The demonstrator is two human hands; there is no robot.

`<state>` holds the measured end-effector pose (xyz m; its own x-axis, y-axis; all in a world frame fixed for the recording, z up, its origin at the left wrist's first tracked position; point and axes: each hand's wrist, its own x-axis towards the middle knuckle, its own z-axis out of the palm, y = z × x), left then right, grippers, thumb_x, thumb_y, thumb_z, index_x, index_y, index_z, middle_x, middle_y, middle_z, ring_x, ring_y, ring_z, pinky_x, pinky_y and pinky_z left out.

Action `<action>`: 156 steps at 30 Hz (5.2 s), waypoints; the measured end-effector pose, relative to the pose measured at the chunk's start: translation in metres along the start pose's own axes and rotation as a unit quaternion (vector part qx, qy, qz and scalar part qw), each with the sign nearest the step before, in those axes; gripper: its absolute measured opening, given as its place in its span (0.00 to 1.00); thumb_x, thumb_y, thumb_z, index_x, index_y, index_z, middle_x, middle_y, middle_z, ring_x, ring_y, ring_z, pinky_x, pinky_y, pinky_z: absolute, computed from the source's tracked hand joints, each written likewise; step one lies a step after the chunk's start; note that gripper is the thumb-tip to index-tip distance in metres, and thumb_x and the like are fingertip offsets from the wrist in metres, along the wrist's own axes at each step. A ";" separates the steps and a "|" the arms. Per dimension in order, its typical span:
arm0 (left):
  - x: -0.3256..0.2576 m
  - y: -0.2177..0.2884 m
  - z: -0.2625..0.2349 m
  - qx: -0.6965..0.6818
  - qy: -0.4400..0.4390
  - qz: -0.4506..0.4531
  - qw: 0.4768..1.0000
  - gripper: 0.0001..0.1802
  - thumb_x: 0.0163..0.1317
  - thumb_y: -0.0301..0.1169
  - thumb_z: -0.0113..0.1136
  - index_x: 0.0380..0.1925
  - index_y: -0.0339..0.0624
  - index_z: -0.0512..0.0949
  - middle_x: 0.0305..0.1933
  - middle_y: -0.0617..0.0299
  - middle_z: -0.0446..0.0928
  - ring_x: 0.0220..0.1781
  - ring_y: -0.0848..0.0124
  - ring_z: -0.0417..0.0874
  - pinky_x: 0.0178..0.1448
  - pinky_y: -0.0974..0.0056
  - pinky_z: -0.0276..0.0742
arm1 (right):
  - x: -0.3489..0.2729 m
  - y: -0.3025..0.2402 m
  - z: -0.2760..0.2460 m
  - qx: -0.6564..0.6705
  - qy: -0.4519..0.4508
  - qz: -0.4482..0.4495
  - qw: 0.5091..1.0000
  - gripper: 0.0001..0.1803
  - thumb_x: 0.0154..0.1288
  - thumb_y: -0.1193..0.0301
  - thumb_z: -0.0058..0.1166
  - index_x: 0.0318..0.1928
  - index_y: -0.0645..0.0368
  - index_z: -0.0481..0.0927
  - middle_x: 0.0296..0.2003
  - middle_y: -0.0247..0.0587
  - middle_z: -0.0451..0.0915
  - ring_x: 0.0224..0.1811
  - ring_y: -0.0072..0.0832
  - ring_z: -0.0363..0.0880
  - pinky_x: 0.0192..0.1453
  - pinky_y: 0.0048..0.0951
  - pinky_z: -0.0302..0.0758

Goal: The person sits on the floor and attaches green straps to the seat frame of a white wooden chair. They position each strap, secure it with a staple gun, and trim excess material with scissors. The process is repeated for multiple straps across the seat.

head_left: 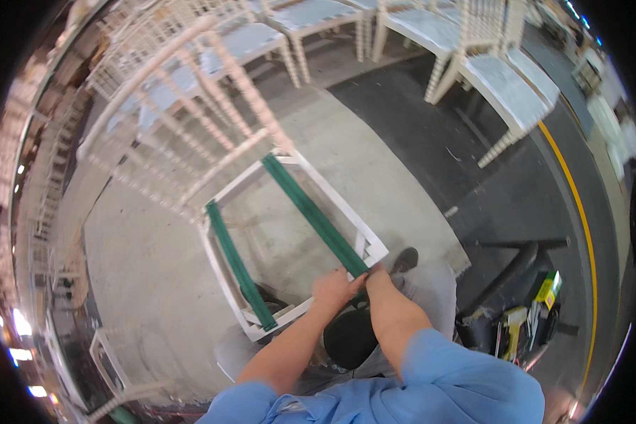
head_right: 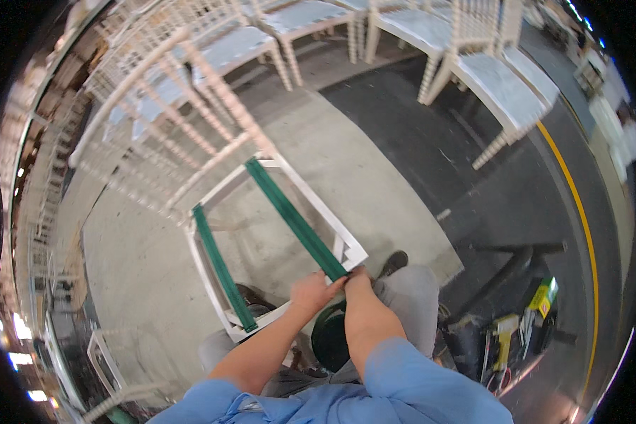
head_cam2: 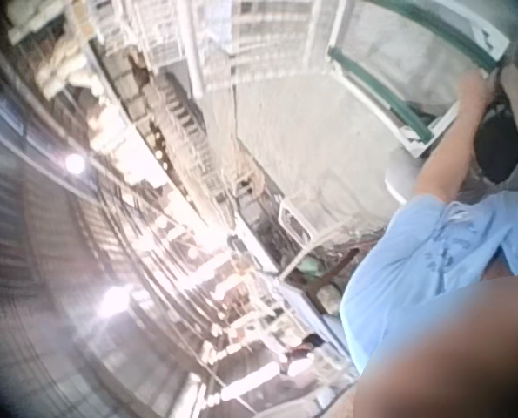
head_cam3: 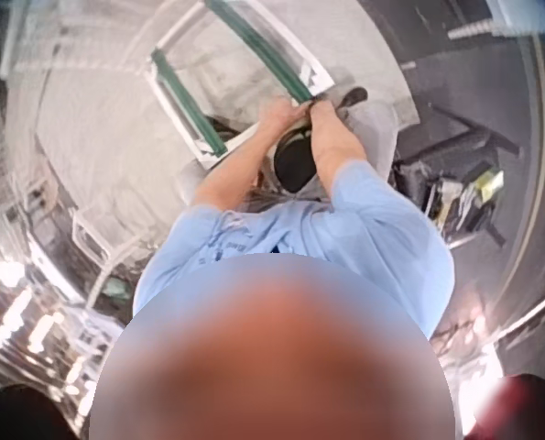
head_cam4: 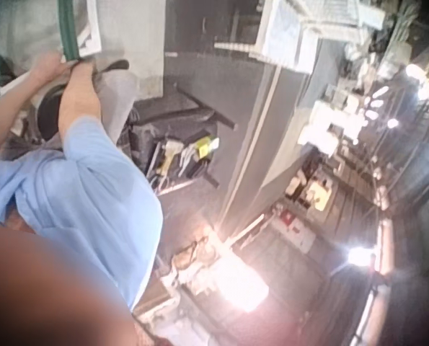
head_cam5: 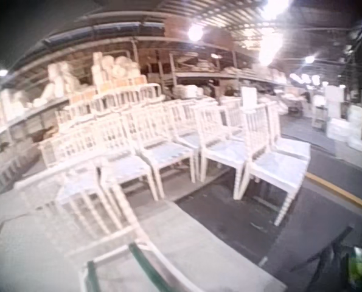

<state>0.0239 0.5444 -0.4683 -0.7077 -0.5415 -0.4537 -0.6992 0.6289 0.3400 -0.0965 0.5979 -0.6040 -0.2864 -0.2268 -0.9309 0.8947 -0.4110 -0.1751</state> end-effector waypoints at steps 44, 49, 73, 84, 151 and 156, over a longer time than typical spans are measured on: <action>0.130 -0.061 0.117 -0.859 -0.264 -0.266 0.348 0.11 0.74 0.36 0.60 0.52 0.50 0.80 0.47 0.64 0.83 0.46 0.69 0.86 0.49 0.64 0.88 | 0.080 0.065 -0.021 -0.664 0.127 -0.087 0.732 0.21 0.75 0.54 0.49 0.50 0.57 0.83 0.42 0.50 0.85 0.39 0.41 0.87 0.42 0.41 0.83; 0.125 -0.060 0.079 -0.907 -0.310 -0.151 0.240 0.07 0.66 0.35 0.70 0.42 0.53 0.86 0.41 0.68 0.86 0.40 0.71 0.89 0.45 0.64 0.91 | 0.078 0.058 -0.027 -0.719 0.114 -0.086 0.680 0.20 0.74 0.54 0.50 0.49 0.57 0.84 0.41 0.50 0.86 0.38 0.42 0.88 0.42 0.41 0.83; 0.126 -0.033 0.049 -0.800 -0.187 -0.239 0.518 0.16 0.76 0.38 0.51 0.51 0.40 0.82 0.43 0.55 0.86 0.37 0.63 0.85 0.39 0.56 0.85 | -0.336 -0.253 -0.231 -0.613 0.370 -0.488 0.499 0.19 0.66 0.63 0.65 0.51 0.62 0.84 0.45 0.57 0.87 0.51 0.48 0.87 0.56 0.43 0.81; 0.123 -0.052 0.044 -0.752 -0.197 -0.220 0.589 0.09 0.74 0.34 0.56 0.36 0.45 0.82 0.32 0.60 0.86 0.31 0.63 0.86 0.34 0.51 0.86 | -0.308 -0.284 -0.323 -0.706 0.313 -0.369 0.516 0.28 0.42 0.70 0.69 0.48 0.66 0.80 0.44 0.59 0.86 0.51 0.50 0.86 0.57 0.43 0.79; -0.017 -0.025 -0.008 -0.509 0.055 -0.041 0.858 0.18 0.72 0.42 0.58 0.38 0.37 0.86 0.27 0.53 0.86 0.30 0.62 0.88 0.41 0.57 0.82 | -0.302 -0.120 -0.010 -0.600 -0.157 -0.323 0.715 0.09 0.71 0.73 0.62 0.47 0.63 0.79 0.33 0.33 0.82 0.22 0.19 0.75 0.23 0.24 0.72; -0.062 -0.014 0.073 -0.590 -0.071 -0.092 0.799 0.21 0.68 0.41 0.68 0.57 0.46 0.84 0.51 0.51 0.87 0.55 0.65 0.86 0.60 0.59 0.78 | -0.303 -0.115 0.002 -0.607 -0.196 -0.295 0.711 0.13 0.71 0.70 0.64 0.49 0.63 0.79 0.32 0.32 0.81 0.22 0.19 0.75 0.24 0.24 0.72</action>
<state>0.0854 0.6099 -0.5051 -0.6222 -0.4434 -0.6452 -0.4572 -0.4631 0.7593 -0.1129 0.7118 -0.3009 -0.5951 -0.6584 -0.4608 0.1474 0.4743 -0.8680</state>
